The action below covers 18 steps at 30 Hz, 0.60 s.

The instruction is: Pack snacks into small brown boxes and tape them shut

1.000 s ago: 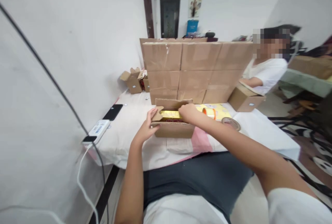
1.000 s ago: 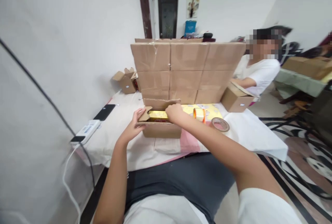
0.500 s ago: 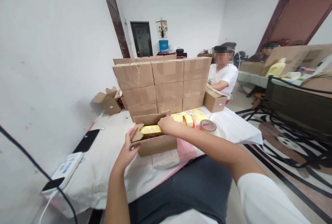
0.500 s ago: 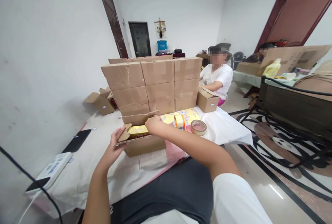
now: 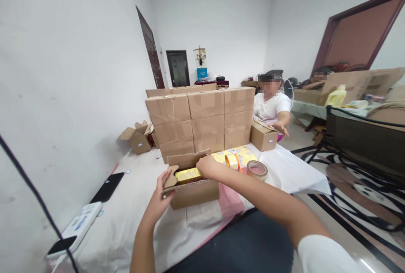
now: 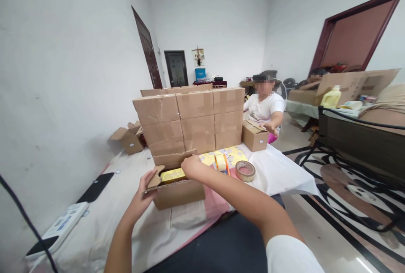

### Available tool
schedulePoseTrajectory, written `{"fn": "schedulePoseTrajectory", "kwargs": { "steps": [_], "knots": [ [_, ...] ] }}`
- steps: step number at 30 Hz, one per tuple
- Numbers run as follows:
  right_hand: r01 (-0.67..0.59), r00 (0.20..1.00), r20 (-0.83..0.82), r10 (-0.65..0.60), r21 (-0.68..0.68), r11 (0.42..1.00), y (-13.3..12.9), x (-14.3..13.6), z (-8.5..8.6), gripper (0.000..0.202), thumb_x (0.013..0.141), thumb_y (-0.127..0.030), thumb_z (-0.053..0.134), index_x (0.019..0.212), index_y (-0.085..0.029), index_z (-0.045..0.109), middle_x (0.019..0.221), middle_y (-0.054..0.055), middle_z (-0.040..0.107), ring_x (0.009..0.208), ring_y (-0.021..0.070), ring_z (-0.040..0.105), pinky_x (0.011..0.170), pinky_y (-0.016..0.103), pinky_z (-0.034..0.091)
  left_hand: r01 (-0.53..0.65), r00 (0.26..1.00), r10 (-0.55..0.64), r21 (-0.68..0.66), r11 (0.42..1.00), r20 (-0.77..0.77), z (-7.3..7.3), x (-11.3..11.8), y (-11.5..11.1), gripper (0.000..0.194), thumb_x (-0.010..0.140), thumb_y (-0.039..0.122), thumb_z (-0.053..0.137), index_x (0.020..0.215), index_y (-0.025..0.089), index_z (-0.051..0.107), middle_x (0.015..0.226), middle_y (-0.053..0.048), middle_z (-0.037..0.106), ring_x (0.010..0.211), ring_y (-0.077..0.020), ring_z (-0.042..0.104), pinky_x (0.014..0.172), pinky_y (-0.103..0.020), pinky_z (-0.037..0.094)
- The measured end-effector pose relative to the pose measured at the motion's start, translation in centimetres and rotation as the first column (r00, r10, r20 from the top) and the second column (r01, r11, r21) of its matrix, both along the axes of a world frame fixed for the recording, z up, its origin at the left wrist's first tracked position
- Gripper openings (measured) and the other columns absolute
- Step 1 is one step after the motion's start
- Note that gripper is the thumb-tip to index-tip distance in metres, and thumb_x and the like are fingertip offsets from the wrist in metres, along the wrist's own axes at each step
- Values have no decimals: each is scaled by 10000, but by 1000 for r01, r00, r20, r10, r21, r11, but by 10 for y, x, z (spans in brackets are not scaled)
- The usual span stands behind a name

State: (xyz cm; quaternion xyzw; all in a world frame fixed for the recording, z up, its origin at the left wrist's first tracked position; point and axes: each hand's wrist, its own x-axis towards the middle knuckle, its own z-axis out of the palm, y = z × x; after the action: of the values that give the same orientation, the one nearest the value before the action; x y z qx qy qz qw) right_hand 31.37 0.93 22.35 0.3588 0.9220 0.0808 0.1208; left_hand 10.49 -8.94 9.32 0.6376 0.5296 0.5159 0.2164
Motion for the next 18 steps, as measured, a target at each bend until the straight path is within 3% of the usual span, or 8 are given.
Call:
{"fn": "schedulePoseTrajectory", "kwargs": {
  "steps": [7,10,14,16,18],
  "knots": [
    [64,997,-45,-64,-13,998,4,-9,-12,299,762,-51,690,1054,-26,747,1083,278,726,1022,406,712,827,490,579,16,999,-16,-7,1000,49,-2,1,0,609,903,284,593,1431,265,290,1608,-150,327,1526,-274,235,1245,-539,179],
    [48,993,-105,-51,-27,998,4,-4,-9,289,751,-49,698,1035,-22,747,1060,285,729,1016,412,708,838,489,561,32,997,-31,-10,999,73,0,-1,-1,587,905,271,568,1430,252,306,1607,-148,332,1523,-272,243,1254,-536,145],
    [-63,961,-274,36,-90,994,9,25,5,393,776,-338,766,1111,-138,717,1086,179,744,996,324,710,823,382,551,42,991,-34,-59,997,130,2,-2,-3,556,916,261,517,1436,247,321,1625,-132,307,1533,-257,215,1263,-519,118],
    [-162,819,-570,55,-138,977,14,46,6,433,840,-455,694,1194,-207,665,1171,112,717,1023,258,689,834,334,537,47,987,-35,-71,996,158,3,-2,-5,553,923,276,506,1442,251,318,1633,-124,298,1538,-251,201,1265,-514,111],
    [-233,489,-872,-16,-148,961,18,66,-4,400,918,-456,593,1251,-236,609,1283,92,651,1114,230,640,878,328,520,51,981,-36,-77,996,190,3,-1,-6,540,939,309,492,1446,254,316,1637,-121,293,1539,-249,199,1263,-510,122]
  ]
}}
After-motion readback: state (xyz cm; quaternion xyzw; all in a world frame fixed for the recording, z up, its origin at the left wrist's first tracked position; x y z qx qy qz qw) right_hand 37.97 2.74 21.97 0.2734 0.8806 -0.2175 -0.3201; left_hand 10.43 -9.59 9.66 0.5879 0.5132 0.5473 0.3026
